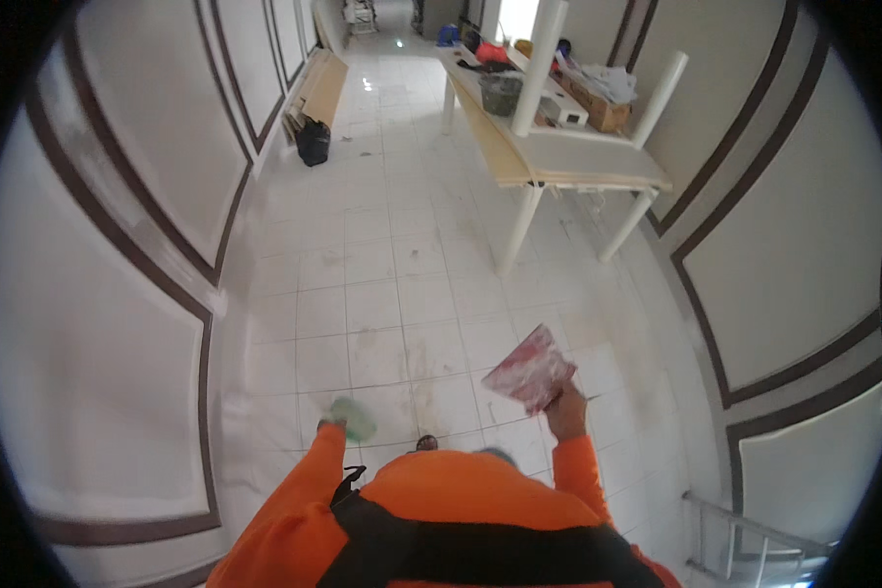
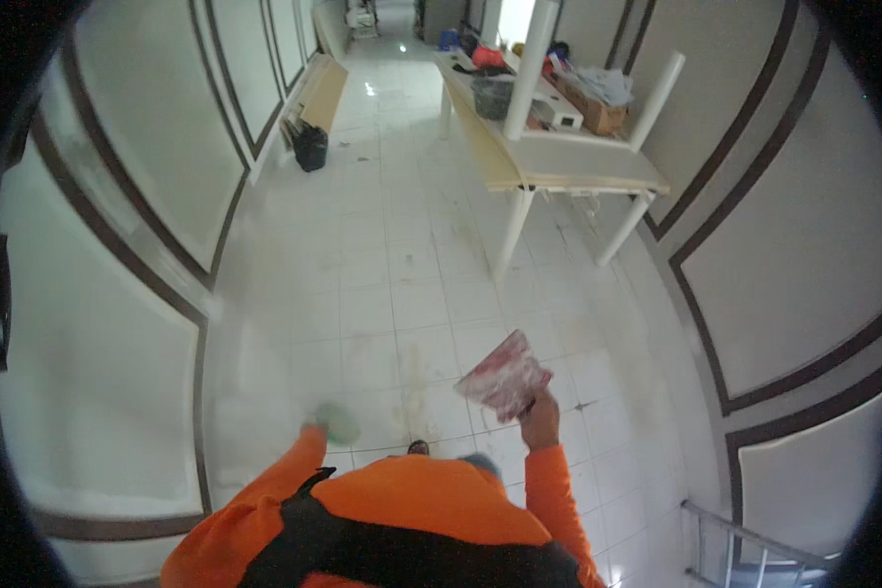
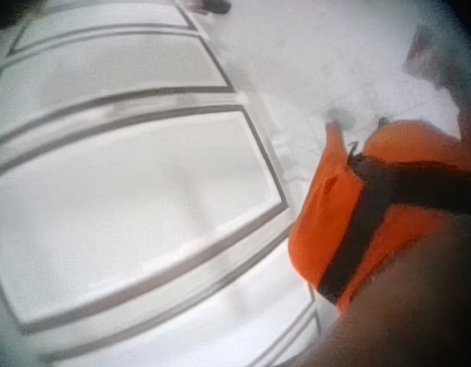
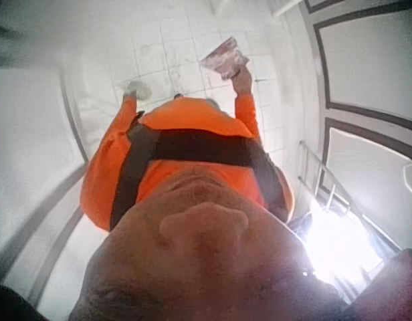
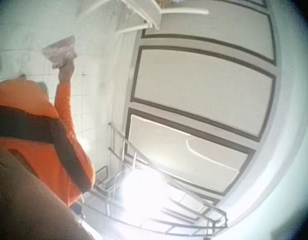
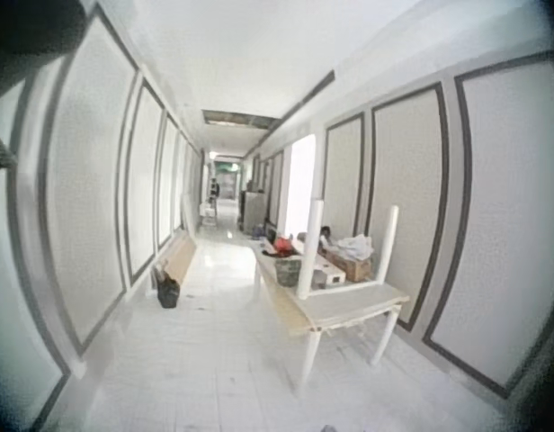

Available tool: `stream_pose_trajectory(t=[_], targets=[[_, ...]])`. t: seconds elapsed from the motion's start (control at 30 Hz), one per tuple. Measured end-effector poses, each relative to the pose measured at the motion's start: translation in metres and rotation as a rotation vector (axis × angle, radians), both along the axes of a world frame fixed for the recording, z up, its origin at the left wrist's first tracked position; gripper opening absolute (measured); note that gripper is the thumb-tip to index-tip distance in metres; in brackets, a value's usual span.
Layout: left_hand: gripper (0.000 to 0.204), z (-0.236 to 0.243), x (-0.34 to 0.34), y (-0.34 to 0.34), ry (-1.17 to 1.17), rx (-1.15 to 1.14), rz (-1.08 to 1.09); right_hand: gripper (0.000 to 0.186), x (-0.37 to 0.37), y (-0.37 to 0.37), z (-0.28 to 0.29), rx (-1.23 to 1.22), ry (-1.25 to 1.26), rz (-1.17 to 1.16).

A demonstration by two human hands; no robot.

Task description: The person applies white compound to a corner wall using a putty knife and then mixes more compound in a bowl before continuing to smooth the wall.

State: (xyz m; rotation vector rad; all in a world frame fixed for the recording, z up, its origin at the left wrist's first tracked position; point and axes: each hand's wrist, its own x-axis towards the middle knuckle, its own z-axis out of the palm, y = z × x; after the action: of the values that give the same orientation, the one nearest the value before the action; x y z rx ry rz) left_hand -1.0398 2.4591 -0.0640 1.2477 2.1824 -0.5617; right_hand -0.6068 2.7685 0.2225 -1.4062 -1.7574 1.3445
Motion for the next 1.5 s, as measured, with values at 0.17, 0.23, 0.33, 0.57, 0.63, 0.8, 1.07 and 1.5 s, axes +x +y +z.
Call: stream_pose_trajectory(t=[0.17, 0.23, 0.33, 0.57, 0.63, 0.8, 1.07, 1.5], targets=[[0.05, 0.066, -0.057, 0.219, -0.349, 0.878, 0.904, 0.019, -0.047, 0.102, -0.012, -0.565, 0.76, -0.351], [0.052, 0.084, -0.074, 0.279, -0.362, 0.858, 0.76, 0.019, -0.062, 0.141, -0.041, -0.596, 0.753, -0.327], [0.056, 0.052, -0.114, 0.287, -0.166, 0.998, 0.861, 0.021, -0.13, 0.201, -0.049, -0.705, 0.794, -0.325], [0.048, 0.064, -0.119, 0.333, -0.363, 0.852, 1.304, 0.027, -0.223, 0.389, -0.053, -0.812, 0.79, -0.287], [0.048, 0.068, -0.15, 0.392, -0.373, 0.877, 1.317, 0.027, -0.251, 0.449, -0.043, -0.724, 0.738, -0.17], [0.047, 0.064, -0.22, 0.492, -0.387, 0.883, 1.383, 0.027, -0.338, 0.568, -0.008, -0.687, 0.667, -0.092], [0.047, 0.058, -0.38, 0.657, -0.447, 0.879, 1.46, 0.018, -0.482, 0.681, -0.07, -0.647, 0.635, -0.022], [0.048, 0.03, -0.724, 0.88, -0.672, 0.957, 1.401, 0.021, -0.735, 0.843, -0.016, -0.79, 0.743, -0.202]])
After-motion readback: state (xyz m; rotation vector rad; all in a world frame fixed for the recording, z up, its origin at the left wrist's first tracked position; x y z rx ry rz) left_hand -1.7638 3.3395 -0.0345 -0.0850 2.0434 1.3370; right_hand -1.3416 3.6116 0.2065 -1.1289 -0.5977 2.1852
